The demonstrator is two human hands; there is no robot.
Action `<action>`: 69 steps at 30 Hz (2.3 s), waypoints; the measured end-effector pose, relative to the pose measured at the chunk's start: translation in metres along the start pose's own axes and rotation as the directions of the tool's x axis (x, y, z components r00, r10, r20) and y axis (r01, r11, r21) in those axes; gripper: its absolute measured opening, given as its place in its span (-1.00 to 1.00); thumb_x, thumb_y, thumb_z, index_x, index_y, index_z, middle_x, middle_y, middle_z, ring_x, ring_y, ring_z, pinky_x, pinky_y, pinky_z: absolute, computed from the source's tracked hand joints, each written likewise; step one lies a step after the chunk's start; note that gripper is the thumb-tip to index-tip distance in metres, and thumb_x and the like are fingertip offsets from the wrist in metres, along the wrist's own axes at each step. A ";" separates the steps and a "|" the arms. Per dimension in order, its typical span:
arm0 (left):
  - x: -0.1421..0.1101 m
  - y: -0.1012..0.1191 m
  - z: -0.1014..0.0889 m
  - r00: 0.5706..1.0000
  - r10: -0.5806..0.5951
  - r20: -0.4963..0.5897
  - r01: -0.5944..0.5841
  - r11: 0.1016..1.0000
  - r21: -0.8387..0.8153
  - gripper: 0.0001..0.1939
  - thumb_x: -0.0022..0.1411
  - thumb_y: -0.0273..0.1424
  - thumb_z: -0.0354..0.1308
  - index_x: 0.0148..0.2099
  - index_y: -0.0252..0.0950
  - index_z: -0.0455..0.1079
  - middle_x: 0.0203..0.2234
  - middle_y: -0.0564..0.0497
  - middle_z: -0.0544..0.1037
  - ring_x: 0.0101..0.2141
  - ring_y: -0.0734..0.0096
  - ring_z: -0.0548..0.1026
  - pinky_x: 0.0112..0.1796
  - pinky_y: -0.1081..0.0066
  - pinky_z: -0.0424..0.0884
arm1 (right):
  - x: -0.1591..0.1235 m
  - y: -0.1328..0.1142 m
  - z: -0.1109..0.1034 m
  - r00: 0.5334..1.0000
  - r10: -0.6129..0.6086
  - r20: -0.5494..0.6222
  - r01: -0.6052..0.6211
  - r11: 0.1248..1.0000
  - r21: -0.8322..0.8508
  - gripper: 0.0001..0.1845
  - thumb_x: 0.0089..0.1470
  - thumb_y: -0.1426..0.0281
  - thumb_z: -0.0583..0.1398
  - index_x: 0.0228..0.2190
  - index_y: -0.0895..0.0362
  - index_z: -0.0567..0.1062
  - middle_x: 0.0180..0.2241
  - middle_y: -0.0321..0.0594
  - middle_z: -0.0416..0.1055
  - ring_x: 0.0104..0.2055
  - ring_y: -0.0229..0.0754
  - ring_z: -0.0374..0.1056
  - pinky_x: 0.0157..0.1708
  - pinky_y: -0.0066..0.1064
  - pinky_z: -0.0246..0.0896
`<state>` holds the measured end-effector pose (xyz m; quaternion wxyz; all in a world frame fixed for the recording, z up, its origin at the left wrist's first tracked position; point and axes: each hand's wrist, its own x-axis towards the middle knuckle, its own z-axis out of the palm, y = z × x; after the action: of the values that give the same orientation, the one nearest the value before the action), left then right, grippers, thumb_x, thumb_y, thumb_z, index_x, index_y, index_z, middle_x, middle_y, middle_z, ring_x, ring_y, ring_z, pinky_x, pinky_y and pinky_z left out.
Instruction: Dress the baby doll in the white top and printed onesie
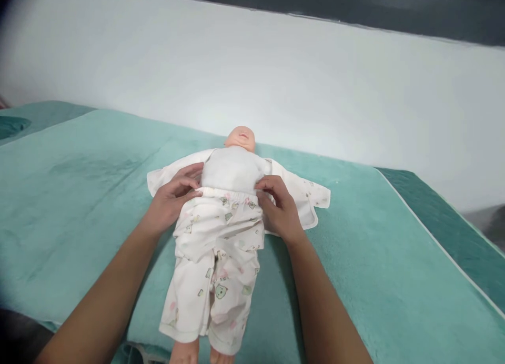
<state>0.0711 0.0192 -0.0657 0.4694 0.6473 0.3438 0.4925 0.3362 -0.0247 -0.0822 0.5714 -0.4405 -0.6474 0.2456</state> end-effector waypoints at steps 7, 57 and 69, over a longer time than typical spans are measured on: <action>0.018 -0.008 0.006 0.990 0.105 -0.096 -0.087 0.981 0.175 -0.83 0.20 -0.23 0.27 -0.32 -0.22 0.46 0.06 -0.05 0.39 -0.03 0.25 0.42 -0.08 0.34 0.34 | 0.011 -0.007 -0.006 0.973 -0.003 0.230 0.026 0.995 -0.096 -0.83 0.09 0.27 0.33 -0.34 0.02 0.44 0.09 -0.16 0.25 0.25 -0.02 0.14 0.28 -0.13 -0.05; 0.105 -0.045 0.012 0.990 -0.009 -0.143 0.026 0.992 0.123 -0.83 0.15 -0.30 0.25 -0.21 -0.23 0.53 -0.14 -0.03 0.58 -0.14 0.31 0.51 -0.08 0.31 0.40 | 0.090 0.040 0.023 0.999 0.006 -0.052 -0.012 0.992 -0.123 -0.78 0.10 0.46 0.10 -0.29 0.05 0.55 -0.13 -0.24 0.49 -0.05 -0.15 0.38 -0.02 -0.27 0.24; 0.048 -0.041 -0.004 0.979 -0.098 -0.177 0.130 0.976 0.177 -0.85 0.03 -0.41 0.19 -0.28 -0.27 0.43 -0.39 0.05 0.52 -0.34 0.39 0.42 -0.30 0.41 0.33 | 0.025 0.026 0.009 0.907 0.327 -0.263 -0.397 0.874 -0.281 -0.74 0.08 0.17 0.15 -0.43 0.09 0.51 -0.40 -0.21 0.51 -0.30 -0.10 0.33 -0.23 -0.28 0.18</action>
<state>0.0815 0.0773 -0.0890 0.4033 0.6243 0.4636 0.4824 0.3360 0.0109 -0.0924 0.4980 -0.6662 -0.5214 0.1904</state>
